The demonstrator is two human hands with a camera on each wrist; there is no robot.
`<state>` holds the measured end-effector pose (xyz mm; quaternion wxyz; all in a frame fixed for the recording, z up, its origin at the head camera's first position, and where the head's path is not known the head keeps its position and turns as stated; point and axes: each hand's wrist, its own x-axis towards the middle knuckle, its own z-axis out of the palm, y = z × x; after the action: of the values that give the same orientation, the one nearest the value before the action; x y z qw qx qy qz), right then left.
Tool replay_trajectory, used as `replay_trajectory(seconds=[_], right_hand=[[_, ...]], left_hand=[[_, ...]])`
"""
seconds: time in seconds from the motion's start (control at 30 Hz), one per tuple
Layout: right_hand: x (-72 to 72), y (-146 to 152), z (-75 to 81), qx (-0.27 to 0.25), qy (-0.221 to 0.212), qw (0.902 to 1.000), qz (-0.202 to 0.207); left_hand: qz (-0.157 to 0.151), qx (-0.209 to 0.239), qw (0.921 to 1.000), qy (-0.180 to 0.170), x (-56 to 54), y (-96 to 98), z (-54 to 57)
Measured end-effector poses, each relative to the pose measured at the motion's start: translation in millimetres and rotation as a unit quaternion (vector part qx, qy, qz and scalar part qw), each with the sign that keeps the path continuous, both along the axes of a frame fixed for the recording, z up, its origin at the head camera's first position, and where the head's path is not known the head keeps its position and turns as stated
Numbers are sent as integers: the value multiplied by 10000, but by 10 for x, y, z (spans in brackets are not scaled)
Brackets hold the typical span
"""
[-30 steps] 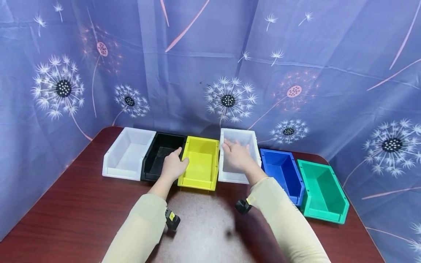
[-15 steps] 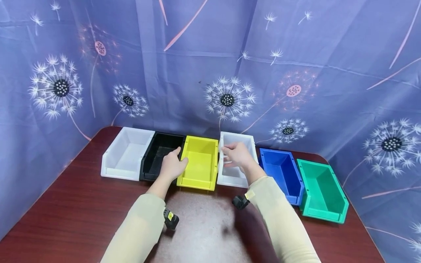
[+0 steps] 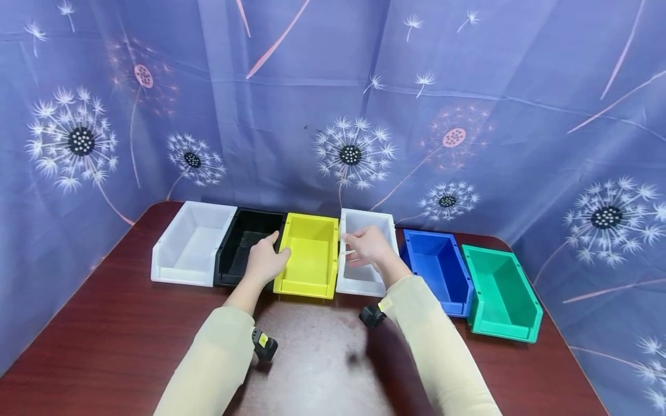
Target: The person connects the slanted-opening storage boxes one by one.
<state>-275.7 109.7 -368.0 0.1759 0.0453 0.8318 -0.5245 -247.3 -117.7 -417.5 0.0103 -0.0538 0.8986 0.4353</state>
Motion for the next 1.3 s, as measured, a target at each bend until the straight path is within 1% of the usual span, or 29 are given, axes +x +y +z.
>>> replay_trajectory(seconds=[0.13,0.23,0.37,0.43,0.47,0.57,0.67,0.77,0.83,0.9,1.0,1.17,1.3], right_hand=[[-39,-37,15,411,76,9988,261],[-70,-48,51,719,30,9961,515],[-111,-26,87,771,-144,9939,781],[-128,4,70,600,-262,9944,826],[-134,23,51,424,-355,9953,794],[-142,94,-45,-189,-654,9960,574],[-130,147,-149,-789,-852,9925,376],[-101,150,-183,-970,-802,9916,286],[-84,136,-162,-999,-717,9922,217],[-71,124,-128,-986,-644,9929,170],[-69,116,-93,-868,-559,9944,243],[-108,97,-45,-365,-507,9966,534],[-135,73,-25,-32,-561,9963,650]], left_hand=[[-20,-60,10000,-9,-3,-49,-6],[-34,-72,10000,-28,-15,-82,-18],[-20,-19,10000,-54,-41,-96,-32],[-3,11,10000,-80,-49,-83,-45],[-5,24,10000,-95,-50,-73,-55],[-17,47,9998,-180,-35,-36,-98],[-7,75,9997,-236,-9,-5,-136],[-35,69,9998,-196,-8,1,-134],[-111,75,9998,-119,-27,-8,-107],[-201,85,9997,-57,-51,-25,-75],[-285,88,9996,-9,-76,-50,-39],[-241,95,9996,-91,-96,-90,-21],[-208,83,9996,-158,-92,-109,-18]])
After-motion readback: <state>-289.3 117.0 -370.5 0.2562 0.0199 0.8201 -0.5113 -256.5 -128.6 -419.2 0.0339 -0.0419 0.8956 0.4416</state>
